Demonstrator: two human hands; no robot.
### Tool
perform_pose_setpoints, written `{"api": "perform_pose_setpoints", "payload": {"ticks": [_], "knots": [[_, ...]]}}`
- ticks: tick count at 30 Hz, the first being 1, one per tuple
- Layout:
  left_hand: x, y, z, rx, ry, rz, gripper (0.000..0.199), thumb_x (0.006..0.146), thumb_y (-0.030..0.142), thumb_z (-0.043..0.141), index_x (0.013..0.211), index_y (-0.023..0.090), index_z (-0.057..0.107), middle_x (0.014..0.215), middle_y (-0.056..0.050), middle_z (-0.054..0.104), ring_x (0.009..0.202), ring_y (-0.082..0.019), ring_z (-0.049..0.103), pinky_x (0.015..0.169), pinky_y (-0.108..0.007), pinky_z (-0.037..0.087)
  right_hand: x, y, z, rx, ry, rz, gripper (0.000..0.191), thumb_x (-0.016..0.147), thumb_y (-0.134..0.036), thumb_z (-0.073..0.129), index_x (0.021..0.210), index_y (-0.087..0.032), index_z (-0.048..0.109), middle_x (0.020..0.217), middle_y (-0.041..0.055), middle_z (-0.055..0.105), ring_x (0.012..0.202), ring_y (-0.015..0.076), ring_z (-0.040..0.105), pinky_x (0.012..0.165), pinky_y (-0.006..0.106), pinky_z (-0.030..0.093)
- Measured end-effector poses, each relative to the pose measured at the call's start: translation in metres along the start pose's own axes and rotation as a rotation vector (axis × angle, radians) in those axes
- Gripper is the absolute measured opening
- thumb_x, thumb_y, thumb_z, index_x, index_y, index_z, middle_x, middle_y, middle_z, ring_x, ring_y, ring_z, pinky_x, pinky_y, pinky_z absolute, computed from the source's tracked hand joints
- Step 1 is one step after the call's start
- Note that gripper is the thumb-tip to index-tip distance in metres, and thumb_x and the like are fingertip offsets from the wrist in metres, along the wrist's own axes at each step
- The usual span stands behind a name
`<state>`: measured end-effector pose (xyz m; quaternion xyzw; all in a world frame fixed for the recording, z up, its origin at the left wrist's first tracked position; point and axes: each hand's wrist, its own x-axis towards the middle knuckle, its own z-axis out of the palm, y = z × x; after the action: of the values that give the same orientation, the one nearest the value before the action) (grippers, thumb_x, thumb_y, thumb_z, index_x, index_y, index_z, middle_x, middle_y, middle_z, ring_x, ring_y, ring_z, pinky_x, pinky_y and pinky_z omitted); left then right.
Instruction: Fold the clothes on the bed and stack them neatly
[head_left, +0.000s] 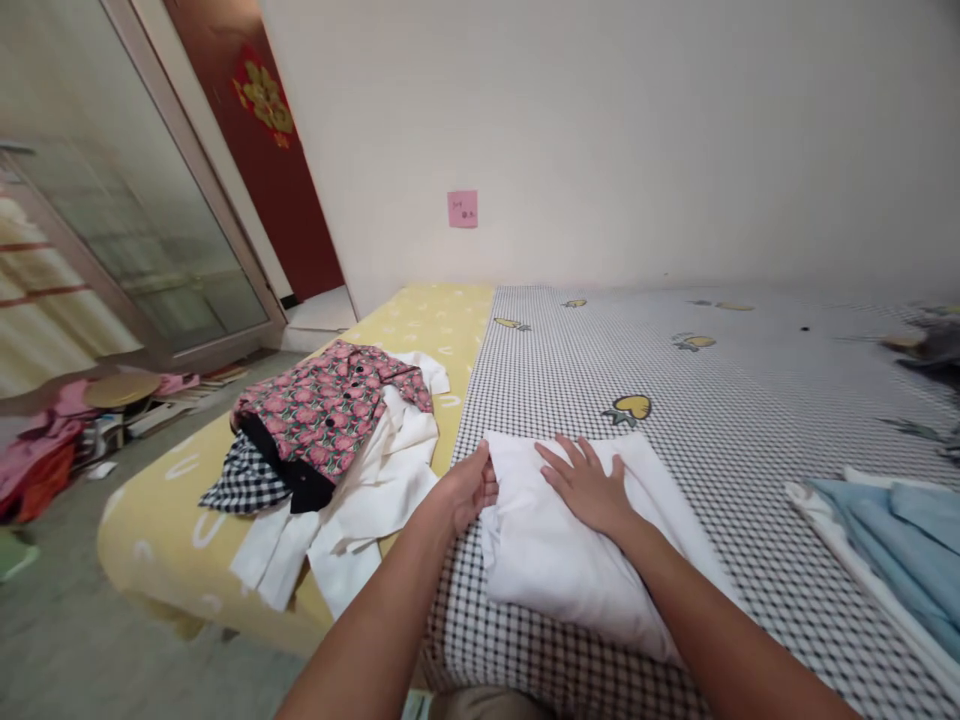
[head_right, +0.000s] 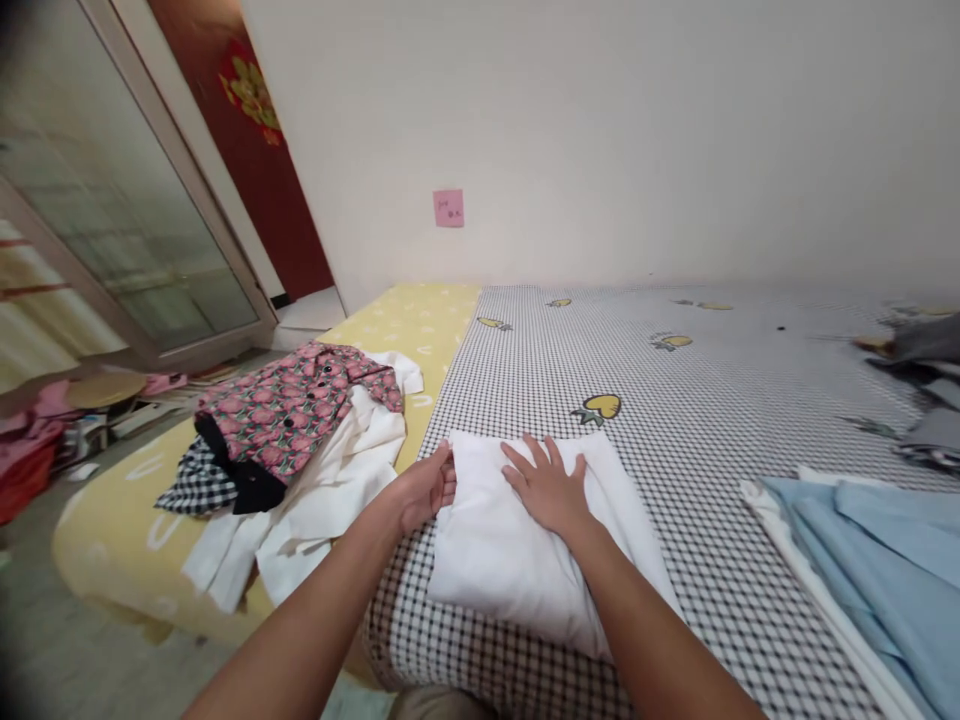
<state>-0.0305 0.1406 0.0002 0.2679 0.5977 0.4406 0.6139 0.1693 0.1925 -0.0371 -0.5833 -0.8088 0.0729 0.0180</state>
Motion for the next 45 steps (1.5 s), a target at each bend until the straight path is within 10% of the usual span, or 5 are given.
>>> {"api": "perform_pose_setpoints", "payload": {"ticks": [8,13,20,31,45], "knots": [[-0.109,-0.088,-0.005,0.104,0.036,0.410,0.075,0.088,0.065,0.053,0.148,0.023,0.037,0.125,-0.010,0.065,0.118,-0.022,0.059,0.104,-0.035,0.044,-0.001,0.006,0.006,-0.036,0.085,-0.022,0.054,0.102,-0.058,0.011,0.153,-0.050,0.027,0.167,-0.0061,0.021,0.153,0.0285,0.014,0.115,0.073,0.013],[-0.115,-0.116,0.013,0.109,0.246,0.424,0.073,0.086,0.040,0.057,0.150,0.017,0.031,0.068,0.006,0.057,0.064,-0.015,0.057,0.069,-0.027,0.047,-0.007,0.001,0.002,-0.051,0.108,-0.023,0.053,0.104,-0.050,0.013,0.155,-0.045,0.027,0.166,-0.0051,0.024,0.153,0.0269,0.018,0.117,0.069,0.015],[-0.119,-0.163,0.013,0.828,0.588,0.715,0.054,0.082,0.009,0.037,0.125,0.024,0.065,0.120,-0.009,0.073,0.110,-0.024,0.066,0.118,-0.056,0.026,-0.008,-0.005,-0.006,0.111,0.128,-0.105,0.052,0.103,-0.047,0.022,0.154,-0.041,0.030,0.164,-0.0031,0.029,0.153,0.0284,0.019,0.117,0.071,0.005],[-0.133,-0.016,0.054,1.146,0.907,1.302,0.051,0.090,0.008,0.044,0.136,0.027,0.057,0.158,-0.011,0.041,0.150,-0.026,0.030,0.123,-0.060,0.017,-0.088,0.010,-0.092,0.551,0.756,-0.041,0.050,0.103,-0.049,0.030,0.151,-0.036,0.040,0.142,0.0031,0.060,0.135,0.0259,0.050,0.117,0.063,0.021],[-0.038,-0.083,0.046,1.537,0.526,0.691,0.051,0.100,0.028,0.032,0.151,0.033,0.037,0.161,-0.002,0.031,0.149,-0.027,0.031,0.120,-0.062,0.026,-0.132,0.054,0.029,0.174,0.292,0.075,0.052,0.102,-0.053,0.024,0.152,-0.043,0.036,0.159,-0.0055,0.037,0.151,0.0292,0.024,0.119,0.068,0.011]]}}
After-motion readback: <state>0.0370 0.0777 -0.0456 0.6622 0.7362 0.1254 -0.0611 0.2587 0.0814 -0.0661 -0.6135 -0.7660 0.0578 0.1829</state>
